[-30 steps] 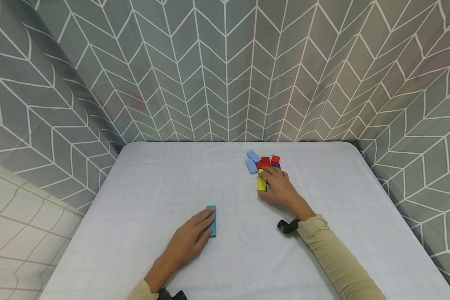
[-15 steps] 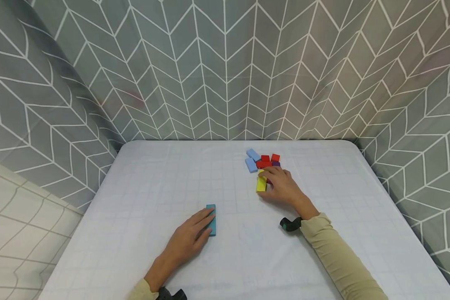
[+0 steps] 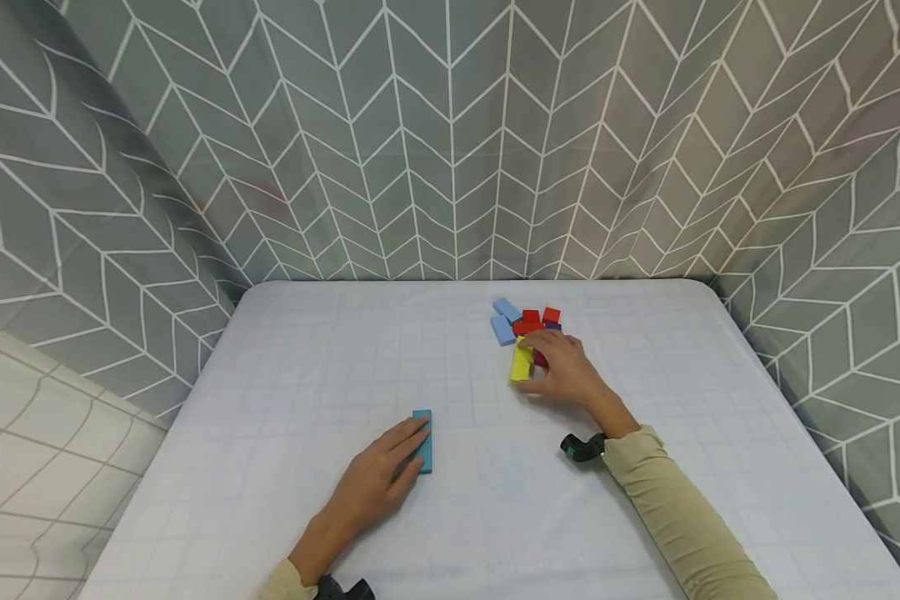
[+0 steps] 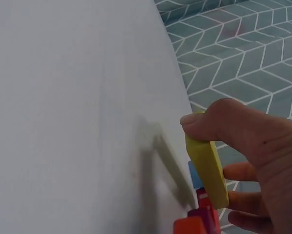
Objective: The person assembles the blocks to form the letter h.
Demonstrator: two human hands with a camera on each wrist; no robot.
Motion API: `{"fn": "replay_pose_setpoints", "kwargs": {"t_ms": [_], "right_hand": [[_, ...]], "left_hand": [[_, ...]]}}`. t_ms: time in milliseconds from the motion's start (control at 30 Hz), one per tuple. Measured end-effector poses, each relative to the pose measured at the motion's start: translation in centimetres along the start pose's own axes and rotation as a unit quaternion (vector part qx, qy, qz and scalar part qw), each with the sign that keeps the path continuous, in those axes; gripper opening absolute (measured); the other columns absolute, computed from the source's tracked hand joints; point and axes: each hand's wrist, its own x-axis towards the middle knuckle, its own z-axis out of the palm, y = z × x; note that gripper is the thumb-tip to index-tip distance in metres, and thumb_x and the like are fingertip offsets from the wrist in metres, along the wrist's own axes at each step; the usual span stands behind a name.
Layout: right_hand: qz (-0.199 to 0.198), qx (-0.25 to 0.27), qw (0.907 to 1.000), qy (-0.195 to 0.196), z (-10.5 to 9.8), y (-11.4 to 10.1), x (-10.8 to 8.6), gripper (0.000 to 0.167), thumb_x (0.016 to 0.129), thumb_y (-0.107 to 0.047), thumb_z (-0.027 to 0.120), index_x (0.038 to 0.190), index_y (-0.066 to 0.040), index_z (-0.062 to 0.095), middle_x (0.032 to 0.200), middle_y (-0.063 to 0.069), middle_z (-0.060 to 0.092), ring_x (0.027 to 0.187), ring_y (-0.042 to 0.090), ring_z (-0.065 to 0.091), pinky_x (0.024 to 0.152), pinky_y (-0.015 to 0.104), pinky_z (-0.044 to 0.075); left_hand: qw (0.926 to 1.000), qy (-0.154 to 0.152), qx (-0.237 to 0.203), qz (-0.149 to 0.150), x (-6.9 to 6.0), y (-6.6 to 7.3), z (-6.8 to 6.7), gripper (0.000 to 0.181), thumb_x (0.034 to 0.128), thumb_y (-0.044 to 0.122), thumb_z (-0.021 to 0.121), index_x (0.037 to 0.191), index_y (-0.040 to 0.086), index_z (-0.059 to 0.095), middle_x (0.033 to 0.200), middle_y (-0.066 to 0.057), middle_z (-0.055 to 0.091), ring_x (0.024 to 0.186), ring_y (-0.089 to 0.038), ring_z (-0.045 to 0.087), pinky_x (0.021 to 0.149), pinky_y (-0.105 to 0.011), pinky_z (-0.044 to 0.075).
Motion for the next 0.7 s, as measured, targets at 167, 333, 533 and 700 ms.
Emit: {"fn": "replay_pose_setpoints", "kwargs": {"t_ms": [167, 333, 533, 700], "right_hand": [[-0.011, 0.005, 0.9999, 0.008, -0.4, -1.1, 0.4, 0.064, 0.077, -0.035, 0.09, 0.128, -0.004, 0.067, 0.135, 0.016, 0.062, 0.132, 0.037, 0.048, 0.109, 0.071, 0.03], [-0.023, 0.004, 0.9996, 0.012, -0.4, -2.2, 0.7, 0.064, 0.077, -0.034, 0.09, 0.129, -0.005, 0.068, 0.137, 0.016, 0.06, 0.135, 0.036, 0.047, 0.109, 0.069, 0.03], [-0.043, 0.014, 0.9987, 0.023, -0.2, -3.4, 0.9, 0.064, 0.075, -0.034, 0.092, 0.128, -0.007, 0.068, 0.138, 0.016, 0.058, 0.135, 0.036, 0.047, 0.111, 0.067, 0.029], [-0.057, 0.018, 0.9979, 0.025, -0.1, -4.4, 1.2, 0.063, 0.076, -0.035, 0.092, 0.128, -0.008, 0.068, 0.138, 0.015, 0.059, 0.135, 0.036, 0.047, 0.111, 0.068, 0.029]], "left_hand": [[1.0, 0.0, 0.002, 0.001, 0.0, 0.0, 0.0, 0.048, 0.1009, 0.019, 0.071, 0.145, 0.003, 0.061, 0.156, -0.008, 0.05, 0.143, -0.027, 0.046, 0.114, -0.044, 0.041], [1.0, -0.002, 0.001, -0.003, -0.1, 0.1, -0.2, 0.048, 0.1004, 0.018, 0.072, 0.145, 0.003, 0.061, 0.156, -0.007, 0.05, 0.144, -0.026, 0.045, 0.114, -0.044, 0.041], [1.0, -0.001, 0.002, -0.002, -0.1, 0.2, -0.1, 0.048, 0.1009, 0.019, 0.071, 0.145, 0.003, 0.061, 0.156, -0.007, 0.05, 0.144, -0.028, 0.046, 0.115, -0.045, 0.04], [1.0, -0.004, 0.006, -0.006, -0.1, 0.2, 0.0, 0.048, 0.1016, 0.021, 0.07, 0.145, 0.004, 0.061, 0.157, -0.005, 0.05, 0.144, -0.027, 0.045, 0.115, -0.045, 0.04]]}}
